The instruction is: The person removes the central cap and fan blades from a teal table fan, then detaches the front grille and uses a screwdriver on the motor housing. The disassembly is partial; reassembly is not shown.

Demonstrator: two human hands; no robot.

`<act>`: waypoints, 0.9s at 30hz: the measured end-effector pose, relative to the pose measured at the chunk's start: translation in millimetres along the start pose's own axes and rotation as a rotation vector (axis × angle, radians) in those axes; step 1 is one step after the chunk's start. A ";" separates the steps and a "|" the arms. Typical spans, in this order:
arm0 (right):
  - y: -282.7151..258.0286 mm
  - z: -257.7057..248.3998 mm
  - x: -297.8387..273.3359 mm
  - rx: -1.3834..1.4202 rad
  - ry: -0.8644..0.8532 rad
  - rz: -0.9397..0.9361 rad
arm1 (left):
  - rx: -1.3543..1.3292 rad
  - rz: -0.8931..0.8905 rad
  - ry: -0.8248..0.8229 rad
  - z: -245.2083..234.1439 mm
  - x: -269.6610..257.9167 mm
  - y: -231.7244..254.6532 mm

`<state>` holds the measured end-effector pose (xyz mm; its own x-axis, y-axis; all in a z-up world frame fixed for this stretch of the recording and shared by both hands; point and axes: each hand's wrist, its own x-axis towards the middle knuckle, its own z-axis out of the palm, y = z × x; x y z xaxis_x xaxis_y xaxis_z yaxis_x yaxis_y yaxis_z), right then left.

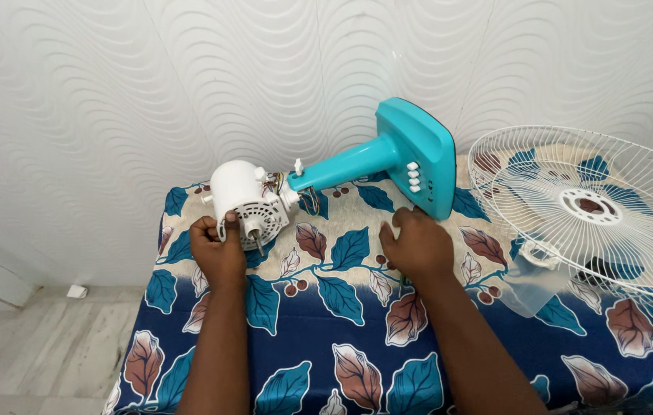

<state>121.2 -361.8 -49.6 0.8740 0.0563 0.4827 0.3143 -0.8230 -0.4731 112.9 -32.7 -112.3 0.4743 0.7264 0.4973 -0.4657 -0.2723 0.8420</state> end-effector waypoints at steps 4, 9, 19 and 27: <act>7.6 8.7 0.9 -0.034 -0.124 -0.046 | 0.000 -0.005 -0.010 0.1 -4.3 14.3; 10.6 22.6 -2.3 0.156 -0.103 -0.257 | 0.108 0.029 -0.054 1.5 -13.3 33.1; -2.8 51.0 -9.7 0.375 -0.157 -0.509 | 0.101 -0.052 -0.145 1.0 -12.2 37.9; -15.5 63.0 13.7 0.237 -0.372 -0.265 | 0.139 -0.204 -0.202 -9.4 -16.7 44.4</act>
<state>151.7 -312.7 -82.0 0.8123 0.4779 0.3343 0.5803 -0.6051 -0.5451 77.3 -51.1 -85.2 0.6930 0.6385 0.3347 -0.2459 -0.2271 0.9423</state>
